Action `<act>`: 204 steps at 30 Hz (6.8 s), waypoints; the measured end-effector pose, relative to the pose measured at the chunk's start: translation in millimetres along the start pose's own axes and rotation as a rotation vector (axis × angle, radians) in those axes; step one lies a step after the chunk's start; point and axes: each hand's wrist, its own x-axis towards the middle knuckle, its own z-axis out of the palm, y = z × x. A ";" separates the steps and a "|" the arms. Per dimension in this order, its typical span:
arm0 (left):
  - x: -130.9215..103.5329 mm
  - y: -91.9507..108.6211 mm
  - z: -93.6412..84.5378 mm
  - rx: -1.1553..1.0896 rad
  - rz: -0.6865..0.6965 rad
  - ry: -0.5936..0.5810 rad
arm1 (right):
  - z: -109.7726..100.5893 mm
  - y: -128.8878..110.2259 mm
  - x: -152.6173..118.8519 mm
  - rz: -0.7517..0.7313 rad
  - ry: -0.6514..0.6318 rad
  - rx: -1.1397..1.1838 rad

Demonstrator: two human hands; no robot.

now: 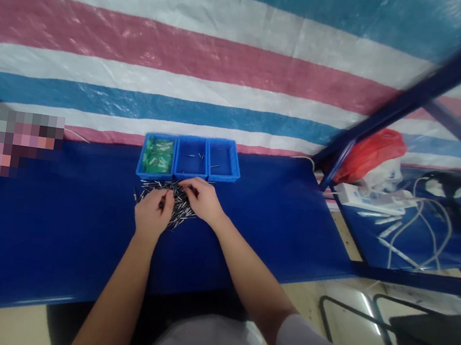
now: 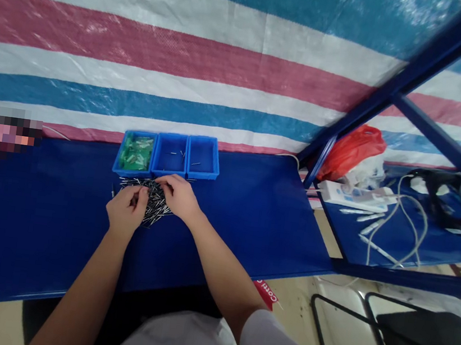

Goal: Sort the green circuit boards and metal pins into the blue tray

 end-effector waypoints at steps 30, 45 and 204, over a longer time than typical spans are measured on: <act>-3.6 -0.1 2.1 -0.114 -0.136 -0.042 | 7.7 -9.6 8.4 0.304 0.226 0.816; -3.2 -1.0 1.1 -0.059 -0.280 -0.103 | 5.7 -11.0 7.4 0.321 0.149 0.801; -5.9 -5.4 0.8 -0.028 -0.217 -0.078 | 7.4 -11.2 0.2 0.279 0.043 0.534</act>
